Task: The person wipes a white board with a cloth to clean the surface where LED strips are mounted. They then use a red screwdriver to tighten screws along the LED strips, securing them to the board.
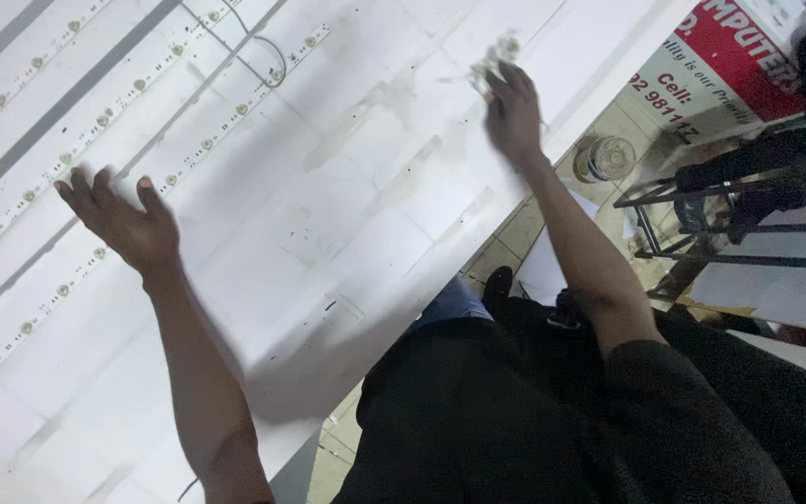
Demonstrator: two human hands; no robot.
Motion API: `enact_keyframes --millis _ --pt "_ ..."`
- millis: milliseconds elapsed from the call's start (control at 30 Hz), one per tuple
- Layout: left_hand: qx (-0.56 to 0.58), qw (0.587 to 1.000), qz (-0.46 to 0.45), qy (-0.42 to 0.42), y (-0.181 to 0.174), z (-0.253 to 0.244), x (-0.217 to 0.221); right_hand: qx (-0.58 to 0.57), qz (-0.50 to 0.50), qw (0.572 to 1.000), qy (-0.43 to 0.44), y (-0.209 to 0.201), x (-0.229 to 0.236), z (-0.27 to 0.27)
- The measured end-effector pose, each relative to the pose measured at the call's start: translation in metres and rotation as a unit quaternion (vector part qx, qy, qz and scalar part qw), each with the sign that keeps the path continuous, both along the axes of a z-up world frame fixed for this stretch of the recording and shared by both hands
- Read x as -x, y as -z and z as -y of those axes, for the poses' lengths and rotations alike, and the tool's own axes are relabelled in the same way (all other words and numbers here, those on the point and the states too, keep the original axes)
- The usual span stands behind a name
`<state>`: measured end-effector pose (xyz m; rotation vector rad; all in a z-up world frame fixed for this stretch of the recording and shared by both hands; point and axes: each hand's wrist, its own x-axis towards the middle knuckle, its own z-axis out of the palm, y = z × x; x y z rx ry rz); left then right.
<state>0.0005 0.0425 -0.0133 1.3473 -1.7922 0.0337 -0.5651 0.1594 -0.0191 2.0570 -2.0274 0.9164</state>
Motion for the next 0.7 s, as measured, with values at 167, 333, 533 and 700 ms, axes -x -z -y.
enact_keyframes --millis 167,333,533,700 --pt "0.002 0.999 -0.039 -0.032 0.017 -0.025 -0.001 -0.031 0.023 0.999 0.023 0.018 0.032 -0.084" --pt "-0.036 0.996 -0.08 -0.008 0.025 -0.072 0.014 -0.023 -0.034 0.999 -0.023 0.012 0.043 -0.025" --pt "-0.164 0.979 0.025 -0.118 0.033 -0.16 0.041 -0.047 -0.049 0.995 -0.074 0.018 0.014 0.11" --pt "-0.206 0.957 0.04 -0.199 0.022 -0.192 0.086 -0.075 -0.018 0.972 -0.22 0.048 -0.135 0.072"
